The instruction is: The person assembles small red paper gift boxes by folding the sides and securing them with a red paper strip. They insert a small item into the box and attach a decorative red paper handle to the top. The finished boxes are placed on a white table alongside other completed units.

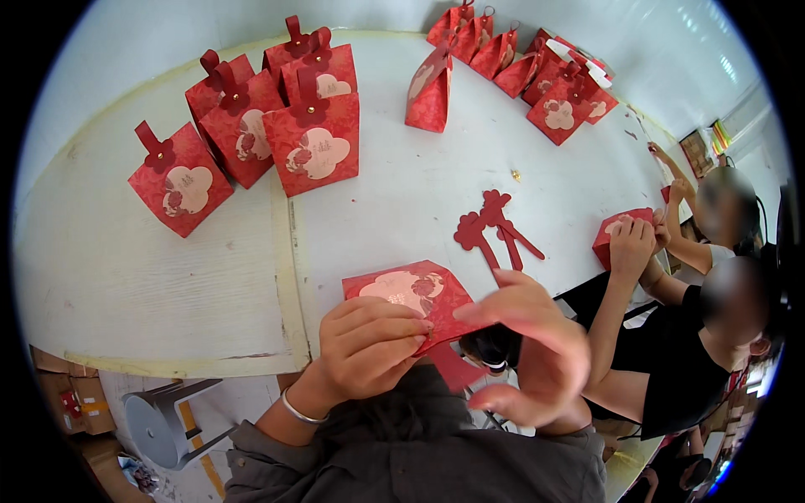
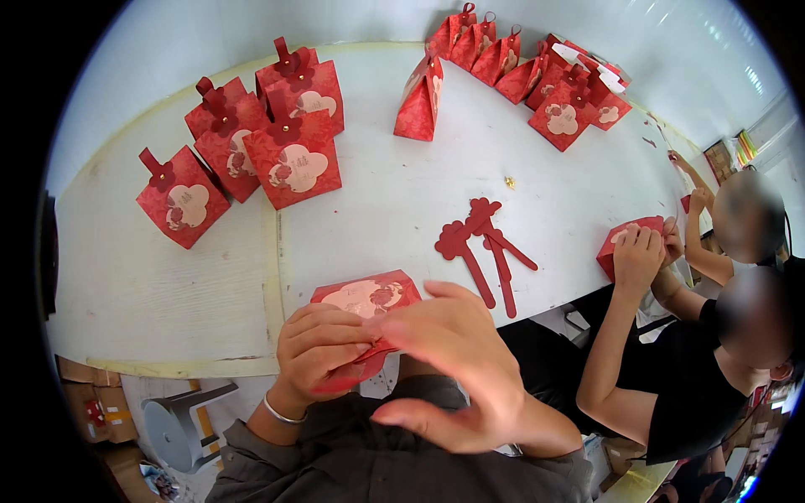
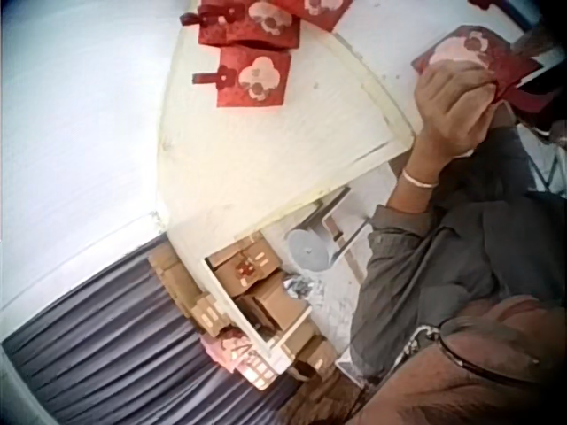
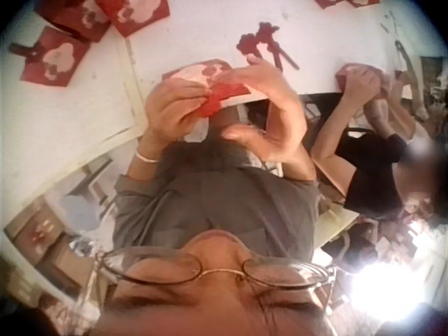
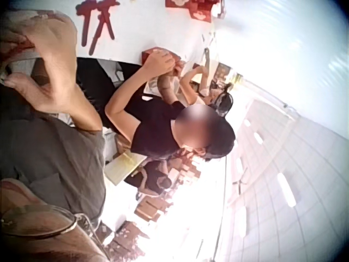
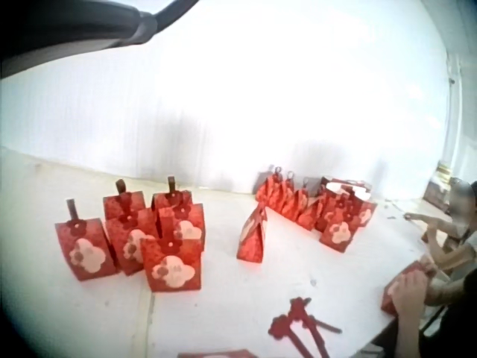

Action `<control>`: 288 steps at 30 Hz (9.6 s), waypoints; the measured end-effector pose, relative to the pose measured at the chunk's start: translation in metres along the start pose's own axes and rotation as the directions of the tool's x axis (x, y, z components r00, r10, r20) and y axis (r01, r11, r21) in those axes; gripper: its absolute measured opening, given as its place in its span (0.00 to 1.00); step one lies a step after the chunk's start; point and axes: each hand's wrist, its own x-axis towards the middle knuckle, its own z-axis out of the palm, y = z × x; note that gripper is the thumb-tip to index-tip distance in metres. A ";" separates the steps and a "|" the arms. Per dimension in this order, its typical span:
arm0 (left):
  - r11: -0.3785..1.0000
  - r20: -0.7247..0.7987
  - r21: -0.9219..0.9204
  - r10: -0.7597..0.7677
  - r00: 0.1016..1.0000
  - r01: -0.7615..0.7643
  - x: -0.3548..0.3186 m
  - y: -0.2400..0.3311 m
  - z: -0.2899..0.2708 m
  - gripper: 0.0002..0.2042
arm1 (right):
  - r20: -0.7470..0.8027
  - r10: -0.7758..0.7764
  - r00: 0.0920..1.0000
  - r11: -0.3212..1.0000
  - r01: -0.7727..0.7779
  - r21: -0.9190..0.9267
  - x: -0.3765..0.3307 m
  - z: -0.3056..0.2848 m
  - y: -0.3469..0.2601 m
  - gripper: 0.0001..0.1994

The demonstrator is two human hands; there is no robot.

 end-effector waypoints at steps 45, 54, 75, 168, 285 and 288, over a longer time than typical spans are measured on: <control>0.996 -0.013 -0.094 -0.007 1.000 0.006 -0.011 0.001 0.003 0.08 | 0.189 0.138 0.972 0.985 -0.115 -0.129 -0.005 0.009 0.006 0.16; 0.980 0.001 -0.152 -0.134 0.991 0.132 -0.005 0.002 0.003 0.11 | 0.370 0.058 0.927 0.988 -0.001 -0.151 0.009 -0.005 0.010 0.15; 0.990 0.044 -0.008 0.144 0.989 -0.143 -0.013 0.006 0.008 0.04 | 0.329 -0.126 0.936 0.983 0.161 -0.082 -0.015 -0.011 0.036 0.20; 0.785 0.119 -0.352 -0.502 0.857 0.509 0.015 -0.016 0.010 0.08 | 0.064 -0.188 0.980 0.970 0.195 -0.146 0.015 0.015 0.065 0.17; 0.482 0.006 0.802 -0.596 0.803 0.352 -0.096 0.008 -0.088 0.09 | -0.402 0.537 0.741 0.679 -0.663 -0.315 0.247 -0.380 0.434 0.17; 0.459 0.003 0.826 -0.586 0.811 0.328 -0.098 0.006 -0.086 0.08 | -0.317 0.488 0.813 0.691 -0.582 -0.428 0.236 -0.405 0.461 0.13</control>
